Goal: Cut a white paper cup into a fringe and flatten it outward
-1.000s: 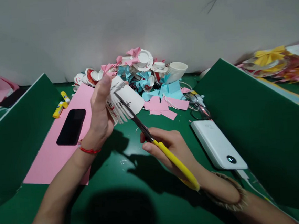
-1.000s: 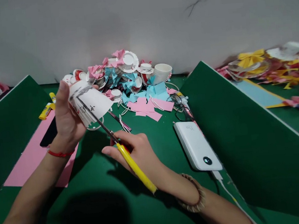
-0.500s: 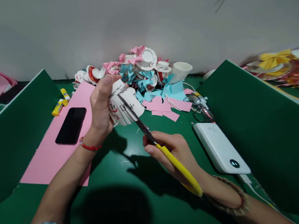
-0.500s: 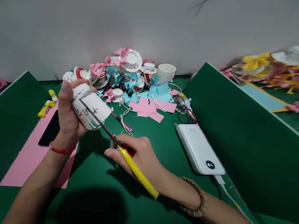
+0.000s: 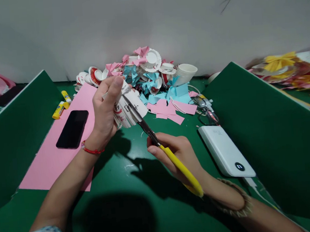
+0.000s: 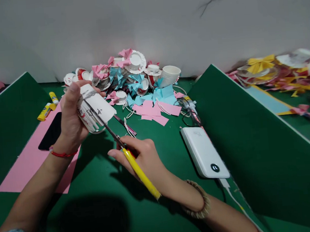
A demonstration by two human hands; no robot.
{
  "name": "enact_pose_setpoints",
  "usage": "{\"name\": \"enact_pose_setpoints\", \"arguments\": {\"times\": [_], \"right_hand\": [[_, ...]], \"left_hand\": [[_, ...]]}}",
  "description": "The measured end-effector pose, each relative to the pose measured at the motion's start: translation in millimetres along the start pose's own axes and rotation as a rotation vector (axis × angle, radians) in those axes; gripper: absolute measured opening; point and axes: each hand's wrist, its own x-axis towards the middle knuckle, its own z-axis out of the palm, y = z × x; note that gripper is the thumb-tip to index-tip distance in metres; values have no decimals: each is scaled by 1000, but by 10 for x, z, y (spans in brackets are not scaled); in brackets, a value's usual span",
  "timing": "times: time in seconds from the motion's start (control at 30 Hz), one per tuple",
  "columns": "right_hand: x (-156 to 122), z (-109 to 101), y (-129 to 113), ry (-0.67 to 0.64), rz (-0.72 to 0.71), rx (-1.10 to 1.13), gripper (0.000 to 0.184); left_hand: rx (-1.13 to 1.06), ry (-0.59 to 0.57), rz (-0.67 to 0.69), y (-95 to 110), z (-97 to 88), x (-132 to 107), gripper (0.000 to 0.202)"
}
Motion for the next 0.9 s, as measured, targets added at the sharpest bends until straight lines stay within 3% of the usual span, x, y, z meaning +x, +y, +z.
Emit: {"name": "enact_pose_setpoints", "arguments": {"times": [0.17,0.37,0.5,0.63,0.9], "right_hand": [[20,22,6,14,5,11,35],[15,38,44,1,38,25,36],[23,-45,31,-174,83,37,38],[50,-113,25,-387,48,73,63],[69,-79,120,-357,42,153,67]], "left_hand": [[-73,-34,2,18,22,-2,19],[-57,5,-15,-3,10,2,20],[0,19,-9,7,-58,65,28],[-67,65,-24,101,-132,174,25],[-22,29,-94,112,-148,181,26]]}}
